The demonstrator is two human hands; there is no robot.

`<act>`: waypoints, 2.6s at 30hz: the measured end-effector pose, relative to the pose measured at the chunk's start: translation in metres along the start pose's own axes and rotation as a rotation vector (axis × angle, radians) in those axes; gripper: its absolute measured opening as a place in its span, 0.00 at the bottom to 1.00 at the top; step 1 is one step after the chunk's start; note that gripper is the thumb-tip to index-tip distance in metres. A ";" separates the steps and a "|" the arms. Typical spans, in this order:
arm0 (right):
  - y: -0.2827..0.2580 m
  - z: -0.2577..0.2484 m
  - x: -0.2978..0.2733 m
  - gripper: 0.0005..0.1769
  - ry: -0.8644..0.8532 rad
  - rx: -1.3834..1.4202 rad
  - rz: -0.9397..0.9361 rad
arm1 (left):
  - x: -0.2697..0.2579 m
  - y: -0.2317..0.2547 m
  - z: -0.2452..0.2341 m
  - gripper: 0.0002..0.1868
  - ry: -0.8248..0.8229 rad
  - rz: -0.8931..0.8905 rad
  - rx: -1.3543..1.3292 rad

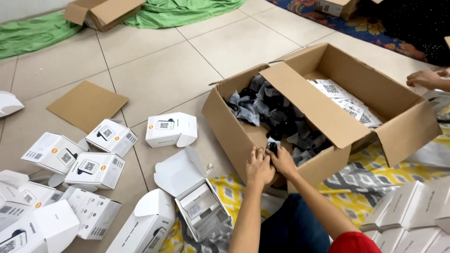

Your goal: The person packages electronic voice box devices into individual retail boxes.

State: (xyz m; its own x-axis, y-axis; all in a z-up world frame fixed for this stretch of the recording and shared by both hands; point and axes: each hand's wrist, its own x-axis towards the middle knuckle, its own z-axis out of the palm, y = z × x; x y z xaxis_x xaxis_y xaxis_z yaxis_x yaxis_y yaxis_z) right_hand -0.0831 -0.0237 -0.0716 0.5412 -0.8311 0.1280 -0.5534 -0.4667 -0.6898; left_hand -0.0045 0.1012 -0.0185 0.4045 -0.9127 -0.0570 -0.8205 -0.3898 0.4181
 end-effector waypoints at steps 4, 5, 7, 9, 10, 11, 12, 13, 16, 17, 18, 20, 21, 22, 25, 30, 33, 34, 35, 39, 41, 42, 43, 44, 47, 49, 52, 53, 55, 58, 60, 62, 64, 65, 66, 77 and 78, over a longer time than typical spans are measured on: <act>0.005 0.010 -0.002 0.24 0.004 0.038 -0.070 | -0.015 0.001 -0.002 0.30 0.106 0.003 0.026; 0.009 0.013 -0.007 0.25 -0.013 0.017 -0.067 | -0.022 0.002 0.000 0.30 0.119 0.009 0.027; 0.007 0.011 -0.020 0.25 -0.035 0.004 -0.066 | -0.036 0.002 0.006 0.30 0.130 0.007 0.034; -0.002 0.000 -0.035 0.26 -0.045 -0.011 -0.045 | -0.048 0.002 0.013 0.30 0.200 0.044 0.033; -0.002 0.002 -0.041 0.26 -0.047 -0.006 -0.044 | -0.054 0.001 0.011 0.30 0.198 0.041 0.038; 0.000 0.000 -0.046 0.26 -0.040 -0.026 -0.054 | -0.061 0.004 0.011 0.30 0.209 0.049 0.005; 0.002 -0.001 -0.052 0.26 -0.032 -0.046 -0.063 | -0.067 0.007 0.010 0.30 0.221 0.057 -0.028; -0.004 -0.007 -0.057 0.26 -0.040 -0.049 -0.065 | -0.073 0.006 0.012 0.30 0.220 0.049 -0.032; -0.018 -0.017 -0.065 0.28 -0.120 0.013 0.022 | -0.094 0.007 0.006 0.28 0.217 0.074 -0.120; -0.018 -0.017 -0.065 0.26 -0.125 0.077 0.029 | -0.106 0.009 -0.003 0.28 0.205 0.114 -0.187; -0.018 -0.017 -0.065 0.24 -0.131 0.141 0.038 | -0.117 0.011 -0.012 0.28 0.193 0.154 -0.254; 0.009 0.005 -0.058 0.21 -0.061 0.351 0.025 | -0.146 -0.002 -0.009 0.26 0.154 0.131 -0.357; 0.022 0.015 -0.054 0.18 0.014 0.557 0.012 | -0.159 -0.008 -0.008 0.25 0.117 0.113 -0.462; -0.018 -0.002 -0.072 0.18 0.011 0.558 0.009 | -0.170 -0.017 -0.012 0.25 0.120 0.110 -0.461; -0.108 -0.025 -0.118 0.11 0.167 0.590 -0.162 | -0.199 -0.061 0.003 0.23 0.106 -0.110 -0.709; -0.154 0.035 -0.166 0.20 -0.740 0.833 -0.251 | -0.251 -0.114 -0.048 0.28 0.549 -0.340 -1.780; -0.182 0.056 -0.194 0.26 -1.167 0.329 -0.094 | -0.287 -0.170 -0.009 0.29 0.439 -0.330 -1.561; -0.185 0.061 -0.196 0.26 -1.177 0.327 -0.095 | -0.297 -0.176 -0.002 0.29 0.446 -0.338 -1.563; -0.187 0.068 -0.197 0.26 -1.288 0.443 -0.040 | -0.306 -0.183 0.006 0.27 0.421 -0.395 -1.663; -0.195 0.083 -0.188 0.23 -1.191 0.207 -0.361 | -0.324 -0.196 0.020 0.21 0.471 -0.583 -1.854; -0.215 0.074 -0.165 0.21 -0.895 0.135 -0.458 | -0.319 -0.199 0.007 0.21 0.564 -0.591 -1.916; -0.225 0.070 -0.155 0.19 -0.595 0.065 -0.551 | -0.318 -0.199 0.000 0.20 0.661 -0.593 -1.971; -0.239 0.064 -0.149 0.19 -0.602 0.064 -0.555 | -0.315 -0.203 0.008 0.20 0.669 -0.597 -1.973; -0.253 0.059 -0.145 0.18 -0.533 0.019 -0.575 | -0.314 -0.207 0.016 0.20 0.667 -0.625 -1.955; -0.238 0.098 -0.134 0.21 -0.486 -0.133 -0.646 | -0.311 -0.208 0.023 0.21 0.659 -0.700 -1.930; -0.222 0.124 -0.142 0.25 -0.505 -0.233 -0.690 | -0.311 -0.205 0.024 0.22 0.644 -0.752 -1.913; -0.199 0.141 -0.165 0.60 -0.214 -0.747 -0.955 | -0.312 -0.209 0.023 0.23 0.664 -0.719 -1.987; -0.177 0.148 -0.169 0.54 -0.129 -0.642 -0.853 | -0.312 -0.208 0.024 0.23 0.690 -0.667 -1.996; -0.161 0.142 -0.179 0.49 -0.059 -0.533 -0.753 | -0.312 -0.204 0.023 0.26 0.724 -0.628 -2.004; -0.155 0.126 -0.188 0.55 -0.510 -0.155 -0.076 | -0.310 -0.196 0.012 0.40 0.579 -0.659 -1.733; -0.113 0.143 -0.194 0.50 -0.404 0.133 -0.305 | -0.310 -0.190 0.004 0.43 0.553 -0.565 -1.615; -0.109 0.138 -0.207 0.50 -0.402 0.164 -0.303 | -0.311 -0.190 0.007 0.43 0.566 -0.552 -1.597; -0.109 0.128 -0.223 0.49 -0.403 0.197 -0.306 | -0.312 -0.190 0.012 0.44 0.585 -0.541 -1.577; -0.110 0.121 -0.233 0.47 -0.379 0.162 -0.348 | -0.314 -0.190 0.017 0.43 0.615 -0.516 -1.556; -0.110 0.114 -0.244 0.45 -0.355 0.128 -0.391 | -0.315 -0.189 0.022 0.42 0.644 -0.491 -1.534; -0.104 0.112 -0.247 0.44 -0.380 0.152 -0.351 | -0.299 -0.176 -0.005 0.29 0.720 -0.627 -1.816; -0.104 0.113 -0.247 0.43 -0.383 0.170 -0.345 | -0.296 -0.172 -0.010 0.33 0.684 -0.518 -1.946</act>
State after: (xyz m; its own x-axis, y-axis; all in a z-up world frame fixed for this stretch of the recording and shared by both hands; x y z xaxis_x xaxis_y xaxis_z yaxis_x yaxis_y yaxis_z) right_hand -0.0877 0.2641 -0.1118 0.8830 -0.4535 0.1207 -0.2095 -0.6111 -0.7633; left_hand 0.0209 0.4391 -0.0643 0.8154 -0.4378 -0.3786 0.5675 0.4756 0.6721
